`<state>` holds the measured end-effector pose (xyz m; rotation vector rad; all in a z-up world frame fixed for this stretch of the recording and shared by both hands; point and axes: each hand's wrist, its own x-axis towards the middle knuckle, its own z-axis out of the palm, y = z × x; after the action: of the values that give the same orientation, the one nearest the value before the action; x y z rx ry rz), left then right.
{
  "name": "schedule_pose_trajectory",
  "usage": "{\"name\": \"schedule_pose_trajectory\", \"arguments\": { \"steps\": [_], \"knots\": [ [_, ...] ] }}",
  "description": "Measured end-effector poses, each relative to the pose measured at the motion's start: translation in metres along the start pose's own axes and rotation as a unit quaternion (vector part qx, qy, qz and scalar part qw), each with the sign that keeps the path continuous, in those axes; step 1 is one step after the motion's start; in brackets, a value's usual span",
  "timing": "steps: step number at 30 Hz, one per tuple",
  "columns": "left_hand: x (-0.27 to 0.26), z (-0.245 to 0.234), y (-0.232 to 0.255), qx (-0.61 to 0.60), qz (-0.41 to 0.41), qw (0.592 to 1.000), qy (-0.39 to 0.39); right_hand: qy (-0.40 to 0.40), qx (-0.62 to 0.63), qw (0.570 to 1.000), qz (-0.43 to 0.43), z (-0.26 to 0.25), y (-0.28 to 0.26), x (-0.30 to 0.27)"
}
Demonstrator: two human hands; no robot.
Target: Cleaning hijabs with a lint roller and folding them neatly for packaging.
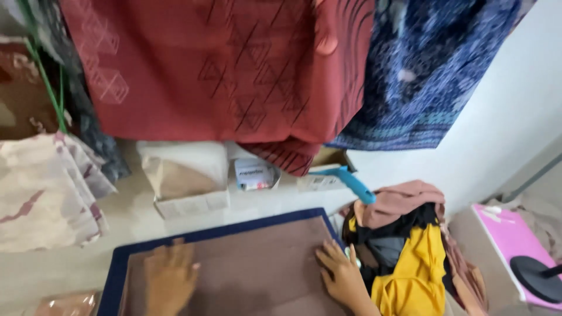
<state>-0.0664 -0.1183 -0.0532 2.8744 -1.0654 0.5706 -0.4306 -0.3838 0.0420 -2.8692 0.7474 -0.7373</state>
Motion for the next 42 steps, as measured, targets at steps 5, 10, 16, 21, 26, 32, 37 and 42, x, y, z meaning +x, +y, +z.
{"name": "schedule_pose_trajectory", "arguments": {
  "steps": [5,10,16,21,26,32,37,42],
  "knots": [
    [0.019,-0.105,0.161,-0.419,0.328,0.833,0.153,-0.103,0.205,0.973,0.038,-0.012,0.045,-0.041],
    [0.044,-0.09,0.257,-0.366,0.351,0.855,-0.109,-0.007,0.134,0.991,0.0,-0.001,0.05,-0.043],
    [0.056,-0.079,0.272,-0.314,0.326,0.891,-0.046,0.068,0.097,0.993,-0.021,-0.016,0.039,-0.041],
    [0.054,-0.086,0.279,-0.304,0.334,0.892,0.007,0.033,0.115,0.993,-0.021,-0.034,0.036,-0.033],
    [0.056,-0.074,0.308,-0.325,0.387,0.863,0.018,0.102,0.164,0.981,0.006,-0.041,0.021,0.0],
    [0.047,-0.113,0.274,-0.427,0.344,0.832,0.09,0.071,0.152,0.986,0.026,-0.003,0.008,0.057],
    [0.016,-0.116,0.152,-0.308,0.173,0.921,0.163,-0.011,0.081,0.996,-0.026,0.037,-0.013,0.071],
    [-0.018,-0.044,-0.002,-0.104,0.077,0.982,0.14,-0.093,-0.032,0.994,-0.04,0.054,0.003,0.07]
  ]
}}
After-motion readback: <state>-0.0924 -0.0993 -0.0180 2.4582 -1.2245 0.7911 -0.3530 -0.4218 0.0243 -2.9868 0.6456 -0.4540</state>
